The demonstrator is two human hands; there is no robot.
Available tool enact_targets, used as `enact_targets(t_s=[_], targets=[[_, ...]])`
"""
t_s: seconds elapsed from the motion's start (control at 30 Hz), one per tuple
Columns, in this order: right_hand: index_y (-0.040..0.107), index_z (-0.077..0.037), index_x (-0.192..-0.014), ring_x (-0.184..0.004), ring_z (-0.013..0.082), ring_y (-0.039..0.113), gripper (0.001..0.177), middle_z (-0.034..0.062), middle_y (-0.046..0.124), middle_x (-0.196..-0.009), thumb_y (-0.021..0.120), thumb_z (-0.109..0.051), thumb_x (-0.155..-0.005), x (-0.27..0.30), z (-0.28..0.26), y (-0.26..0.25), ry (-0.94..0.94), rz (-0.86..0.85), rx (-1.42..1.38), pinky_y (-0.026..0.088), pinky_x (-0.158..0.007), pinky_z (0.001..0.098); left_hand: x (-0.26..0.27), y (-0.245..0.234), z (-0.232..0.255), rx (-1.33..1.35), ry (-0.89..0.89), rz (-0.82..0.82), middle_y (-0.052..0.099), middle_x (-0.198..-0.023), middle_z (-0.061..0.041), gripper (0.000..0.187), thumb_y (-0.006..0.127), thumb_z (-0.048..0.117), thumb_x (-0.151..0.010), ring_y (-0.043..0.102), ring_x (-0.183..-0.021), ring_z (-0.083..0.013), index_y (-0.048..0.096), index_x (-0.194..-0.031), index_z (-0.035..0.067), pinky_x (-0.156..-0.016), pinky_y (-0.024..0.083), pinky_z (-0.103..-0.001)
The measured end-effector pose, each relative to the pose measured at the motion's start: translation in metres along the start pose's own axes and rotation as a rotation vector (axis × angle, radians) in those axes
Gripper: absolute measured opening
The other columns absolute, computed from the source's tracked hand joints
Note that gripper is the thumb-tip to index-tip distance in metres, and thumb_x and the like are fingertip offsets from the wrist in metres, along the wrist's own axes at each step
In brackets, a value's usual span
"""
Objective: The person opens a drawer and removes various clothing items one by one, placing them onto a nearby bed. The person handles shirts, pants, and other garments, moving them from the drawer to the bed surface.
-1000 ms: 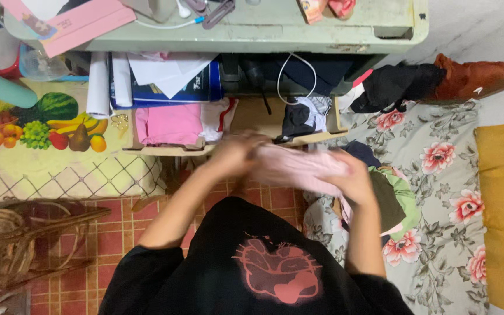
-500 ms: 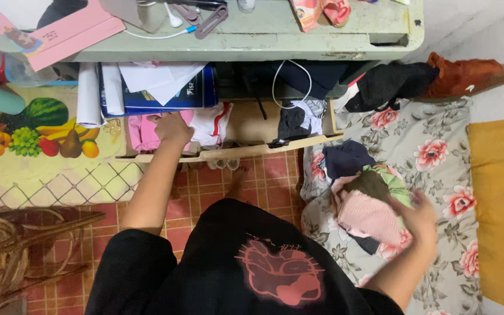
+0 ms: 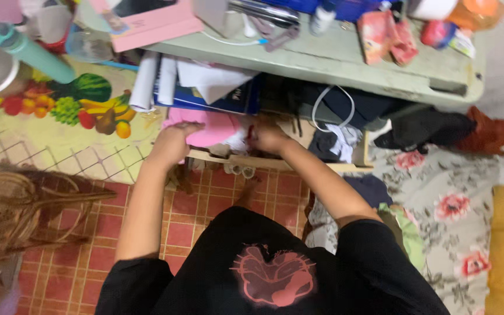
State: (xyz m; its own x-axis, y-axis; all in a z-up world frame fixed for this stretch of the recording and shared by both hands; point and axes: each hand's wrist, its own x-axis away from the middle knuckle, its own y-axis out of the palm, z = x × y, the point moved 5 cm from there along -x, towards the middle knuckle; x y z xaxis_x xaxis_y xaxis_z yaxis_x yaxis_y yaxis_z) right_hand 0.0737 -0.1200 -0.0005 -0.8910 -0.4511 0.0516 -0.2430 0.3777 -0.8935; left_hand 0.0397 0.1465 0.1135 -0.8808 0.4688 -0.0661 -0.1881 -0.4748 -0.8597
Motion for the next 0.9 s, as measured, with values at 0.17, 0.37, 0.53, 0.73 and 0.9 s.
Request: enact_targets(t_s=[0.17,0.37,0.53,0.73,0.9], targets=[[0.074,-0.005,-0.116,-0.100,0.0368,0.072,0.069,0.0225,0.074,-0.106,0.082,-0.057,-0.072,-0.043,0.017,0.041,0.214,-0.068,0.071,0.054,-0.091,0.0457,0.057,-0.048,0.043,0.256,-0.420,-0.256,0.071,-0.126,-0.008,0.070,0.052,-0.015,-0.073,0.078,-0.090,-0.0294,0.072,-0.130,0.021,-0.074,0.060,-0.043],[0.068,-0.005,-0.121,-0.101,0.0342,0.069,0.087,0.0212,0.072,-0.110,0.088,-0.064,-0.060,-0.073,0.016,0.059,0.249,0.106,-0.113,0.053,-0.090,0.0412,0.134,-0.066,0.054,0.535,-0.163,-0.296,0.080,-0.117,-0.009,0.078,0.049,-0.015,-0.056,0.076,-0.107,-0.0207,0.074,-0.123,0.016,-0.093,0.056,-0.030],[0.072,-0.008,-0.118,-0.100,0.0326,0.071,0.070,0.0176,0.074,-0.109,0.087,-0.053,-0.066,-0.065,-0.018,0.058,0.285,0.195,-0.222,0.054,-0.091,0.0404,0.160,-0.057,0.042,0.661,-0.278,-0.260,0.082,-0.114,-0.010,0.072,0.054,-0.015,-0.061,0.078,-0.105,-0.0205,0.073,-0.124,0.014,-0.093,0.057,-0.031],[0.070,-0.009,-0.111,-0.106,0.0289,0.072,0.031,0.0156,0.074,-0.116,0.080,-0.018,-0.082,-0.039,-0.092,0.065,-0.328,0.419,-0.387,0.058,-0.091,0.0381,0.177,-0.051,0.019,0.484,-0.559,-0.139,0.081,-0.106,-0.010,0.066,0.057,-0.012,-0.070,0.078,-0.089,-0.0179,0.073,-0.127,0.016,-0.082,0.059,-0.031],[0.056,0.002,-0.131,-0.103,0.0274,0.070,0.054,0.0172,0.070,-0.115,0.076,-0.013,-0.084,-0.015,-0.092,0.036,-0.088,0.070,-0.612,0.056,-0.088,0.0374,0.221,-0.085,0.008,0.608,-0.606,0.340,0.078,-0.109,-0.012,0.053,0.056,-0.010,-0.079,0.072,-0.095,-0.0157,0.072,-0.127,0.006,-0.083,0.057,-0.032]])
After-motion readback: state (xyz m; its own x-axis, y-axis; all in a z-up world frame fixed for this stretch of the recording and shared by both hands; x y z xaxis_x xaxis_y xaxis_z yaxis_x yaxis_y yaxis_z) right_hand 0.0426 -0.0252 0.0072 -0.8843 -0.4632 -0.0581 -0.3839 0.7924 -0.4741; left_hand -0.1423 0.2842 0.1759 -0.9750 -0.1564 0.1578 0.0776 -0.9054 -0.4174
